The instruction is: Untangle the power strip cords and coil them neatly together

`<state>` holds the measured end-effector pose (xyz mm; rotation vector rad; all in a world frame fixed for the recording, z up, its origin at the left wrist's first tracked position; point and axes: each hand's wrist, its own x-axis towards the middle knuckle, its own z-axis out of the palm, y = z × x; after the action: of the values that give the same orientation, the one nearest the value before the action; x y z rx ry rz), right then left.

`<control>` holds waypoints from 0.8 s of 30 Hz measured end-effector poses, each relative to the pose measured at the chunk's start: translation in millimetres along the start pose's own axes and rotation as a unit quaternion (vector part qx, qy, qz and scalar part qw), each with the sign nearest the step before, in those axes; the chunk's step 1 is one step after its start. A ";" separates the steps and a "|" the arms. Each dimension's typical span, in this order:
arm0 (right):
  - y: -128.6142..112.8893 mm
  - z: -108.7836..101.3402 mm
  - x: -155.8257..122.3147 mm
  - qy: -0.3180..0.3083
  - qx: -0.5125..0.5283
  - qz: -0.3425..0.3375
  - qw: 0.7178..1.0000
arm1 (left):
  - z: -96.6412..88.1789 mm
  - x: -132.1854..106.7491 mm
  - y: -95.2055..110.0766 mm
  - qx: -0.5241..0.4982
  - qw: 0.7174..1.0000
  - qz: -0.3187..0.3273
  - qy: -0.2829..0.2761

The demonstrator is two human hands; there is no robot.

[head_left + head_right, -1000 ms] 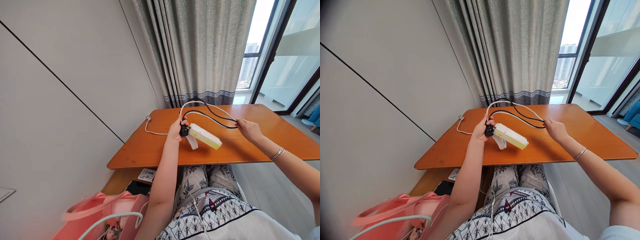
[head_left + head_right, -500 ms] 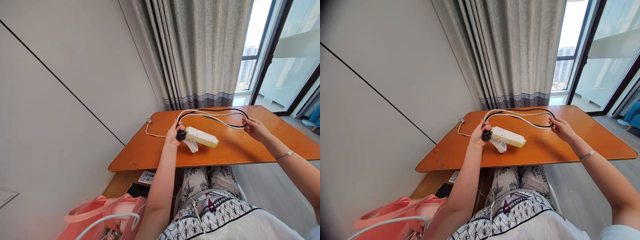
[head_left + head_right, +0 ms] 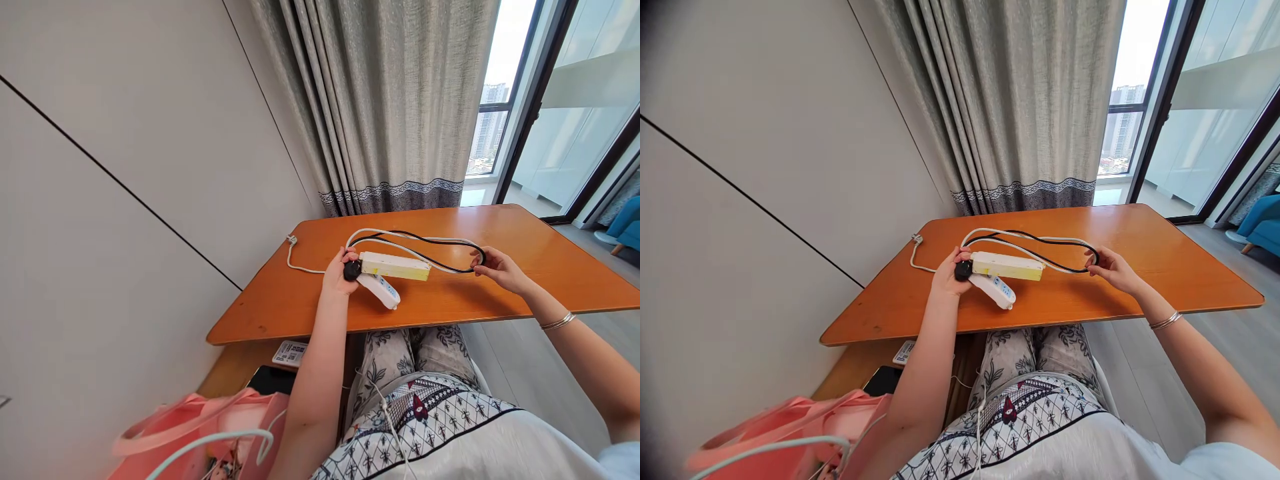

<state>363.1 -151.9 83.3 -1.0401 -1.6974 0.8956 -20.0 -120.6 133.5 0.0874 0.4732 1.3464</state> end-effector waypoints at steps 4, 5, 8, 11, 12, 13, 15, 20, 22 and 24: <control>1.5 -7.4 -3.8 0.015 -0.197 -0.096 0.976 | -1.4 -0.7 -1.8 -0.004 1.000 -0.013 0.001; 2.1 -9.4 -4.6 0.024 -0.263 -0.127 0.956 | -0.9 -1.3 -2.4 -0.002 1.000 -0.015 -0.002; 1.9 -13.4 -4.7 0.035 -0.450 -0.231 0.862 | 1.6 -3.5 -4.5 0.005 1.000 -0.017 -0.011; -3.4 -12.6 -1.5 -0.014 -0.557 -0.333 0.760 | 4.2 -5.5 -5.8 0.016 1.000 -0.001 -0.004; -6.3 -11.6 -0.1 -0.034 -0.577 -0.359 0.733 | 4.8 -6.1 -5.8 0.022 1.000 0.006 -0.002; -9.9 -10.3 1.3 -0.054 -0.592 -0.379 0.709 | 5.2 -6.5 -5.6 0.031 0.999 0.015 -0.001; -19.1 -6.8 3.4 -0.093 -0.611 -0.400 0.677 | 5.9 -7.3 -4.9 0.057 0.998 0.027 -0.001; -56.0 18.1 1.2 -0.200 -0.665 -0.325 0.642 | 11.1 -10.3 -12.6 0.154 0.985 0.082 -0.006; -73.5 36.4 -2.2 -0.229 -0.704 -0.240 0.628 | 15.7 -13.3 -22.0 0.198 0.972 0.125 -0.019; -89.0 56.8 -6.4 -0.242 -0.722 -0.168 0.626 | 21.0 -17.8 -33.3 0.236 0.958 0.159 -0.036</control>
<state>288.8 -197.7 143.1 -1.3424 -2.9931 -0.8388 15.8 -140.9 146.5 0.6266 0.7343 1.5138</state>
